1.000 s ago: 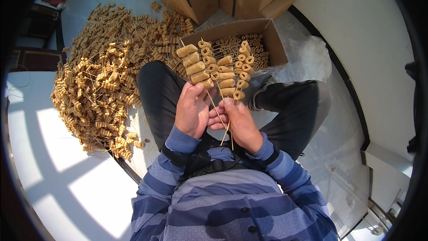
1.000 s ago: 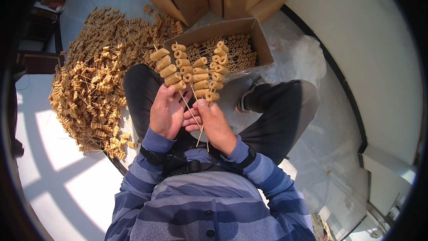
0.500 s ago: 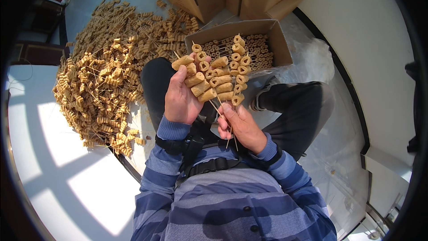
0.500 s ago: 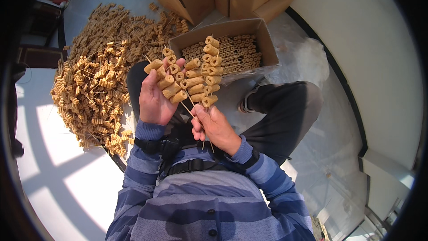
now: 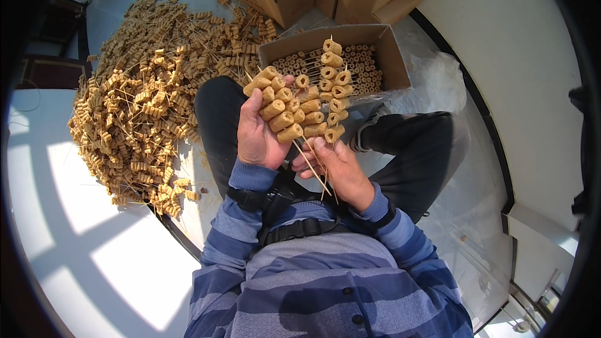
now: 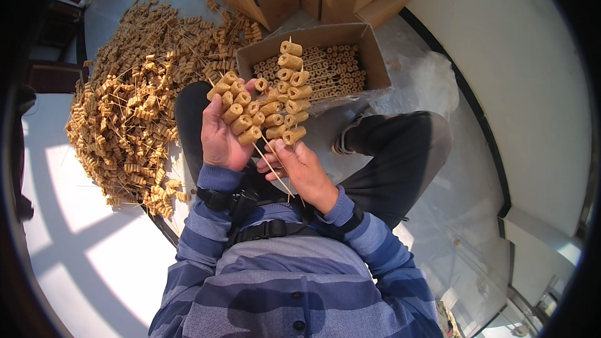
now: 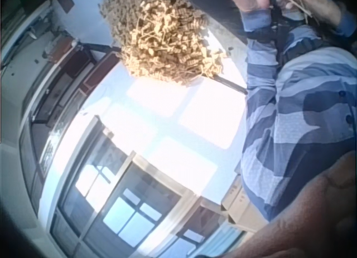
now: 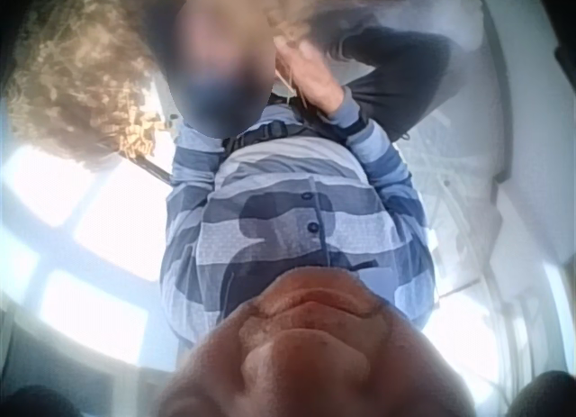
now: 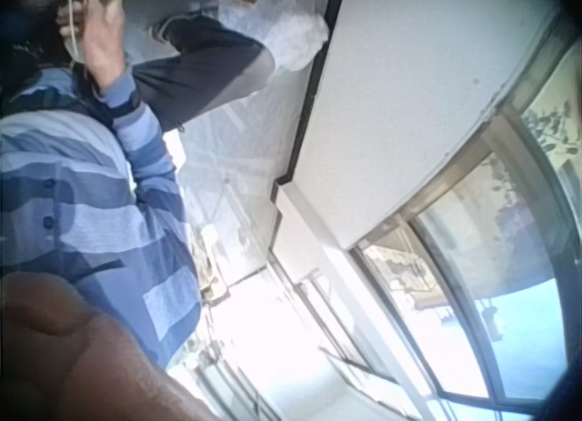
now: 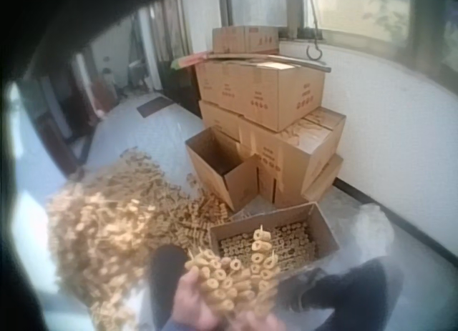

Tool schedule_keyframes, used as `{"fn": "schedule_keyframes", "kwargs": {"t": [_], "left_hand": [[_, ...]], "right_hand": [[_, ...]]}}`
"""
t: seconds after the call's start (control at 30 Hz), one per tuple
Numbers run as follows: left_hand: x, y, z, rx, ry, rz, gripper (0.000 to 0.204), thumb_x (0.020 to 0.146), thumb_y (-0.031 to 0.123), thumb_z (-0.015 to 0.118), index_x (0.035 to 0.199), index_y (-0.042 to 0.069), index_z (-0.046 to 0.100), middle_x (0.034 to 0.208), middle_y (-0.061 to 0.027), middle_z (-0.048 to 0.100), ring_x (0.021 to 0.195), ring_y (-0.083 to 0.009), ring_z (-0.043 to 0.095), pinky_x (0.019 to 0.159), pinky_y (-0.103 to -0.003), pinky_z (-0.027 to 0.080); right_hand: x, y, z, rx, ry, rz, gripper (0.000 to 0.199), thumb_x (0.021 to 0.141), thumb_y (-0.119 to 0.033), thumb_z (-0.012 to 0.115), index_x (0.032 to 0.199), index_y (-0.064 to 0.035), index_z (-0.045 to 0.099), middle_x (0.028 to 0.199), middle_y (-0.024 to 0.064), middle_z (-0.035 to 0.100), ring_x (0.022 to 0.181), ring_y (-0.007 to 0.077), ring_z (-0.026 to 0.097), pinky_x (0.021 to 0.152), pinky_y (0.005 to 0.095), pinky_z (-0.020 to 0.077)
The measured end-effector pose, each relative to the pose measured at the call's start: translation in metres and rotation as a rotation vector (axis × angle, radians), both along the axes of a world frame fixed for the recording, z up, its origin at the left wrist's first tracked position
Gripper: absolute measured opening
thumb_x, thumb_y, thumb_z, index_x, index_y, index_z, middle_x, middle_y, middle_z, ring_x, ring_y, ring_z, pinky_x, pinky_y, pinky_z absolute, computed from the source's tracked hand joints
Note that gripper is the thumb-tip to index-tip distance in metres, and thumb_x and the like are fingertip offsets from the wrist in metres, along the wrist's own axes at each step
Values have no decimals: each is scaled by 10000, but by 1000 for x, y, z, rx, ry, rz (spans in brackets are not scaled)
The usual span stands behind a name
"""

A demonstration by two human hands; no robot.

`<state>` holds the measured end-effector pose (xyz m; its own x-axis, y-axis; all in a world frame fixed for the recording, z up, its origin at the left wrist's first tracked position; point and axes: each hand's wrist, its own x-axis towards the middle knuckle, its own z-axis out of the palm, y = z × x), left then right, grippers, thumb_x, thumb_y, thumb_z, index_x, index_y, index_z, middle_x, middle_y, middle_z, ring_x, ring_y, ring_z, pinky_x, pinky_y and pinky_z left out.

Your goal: The person sits on a stool and repeatedly picks up small cylindrical snack pieces and wooden skewers, threading the snacks onto the skewers. The assembled skewers are placed into a cardboard box. The person occasionally gathers loose snacks from the floor and continues assembling.

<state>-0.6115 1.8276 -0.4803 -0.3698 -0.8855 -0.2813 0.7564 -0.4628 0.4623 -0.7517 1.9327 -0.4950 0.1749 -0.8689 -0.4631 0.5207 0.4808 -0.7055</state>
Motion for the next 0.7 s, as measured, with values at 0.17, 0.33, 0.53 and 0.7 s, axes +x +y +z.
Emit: {"fn": "schedule_keyframes", "kwargs": {"t": [0.17,0.33,0.53,0.7], "left_hand": [[5,4,-1,81,74,-82,469,1043,335,420,1400,31,447,1384,-187,550,1264,-353,552,1093,-542,432],[0,6,1,-1,26,-140,519,1038,337,423,1427,-7,415,1392,-200,541,1273,-353,546,1104,-513,427],[-7,9,-1,-14,-20,-87,539,1020,356,434,1413,-13,429,1361,-190,566,1231,-334,581,1068,-481,470],[1,6,-4,21,-73,-45,569,975,400,453,1376,0,503,1321,-159,592,1098,-311,630,964,-459,521]], "right_hand": [[-8,-3,-2,-8,60,73,418,1089,-360,437,1263,16,485,1015,162,679,920,229,692,778,322,579],[-9,-7,2,-17,102,92,395,1094,-345,427,1277,-1,488,1020,154,683,922,230,695,787,322,582],[-7,-7,7,-27,135,105,409,1093,-362,423,1284,-6,492,1046,136,675,943,214,688,768,310,576],[-11,-9,9,-93,184,3,428,1095,-379,414,1290,-7,497,1053,110,653,974,185,674,726,291,560]]}}
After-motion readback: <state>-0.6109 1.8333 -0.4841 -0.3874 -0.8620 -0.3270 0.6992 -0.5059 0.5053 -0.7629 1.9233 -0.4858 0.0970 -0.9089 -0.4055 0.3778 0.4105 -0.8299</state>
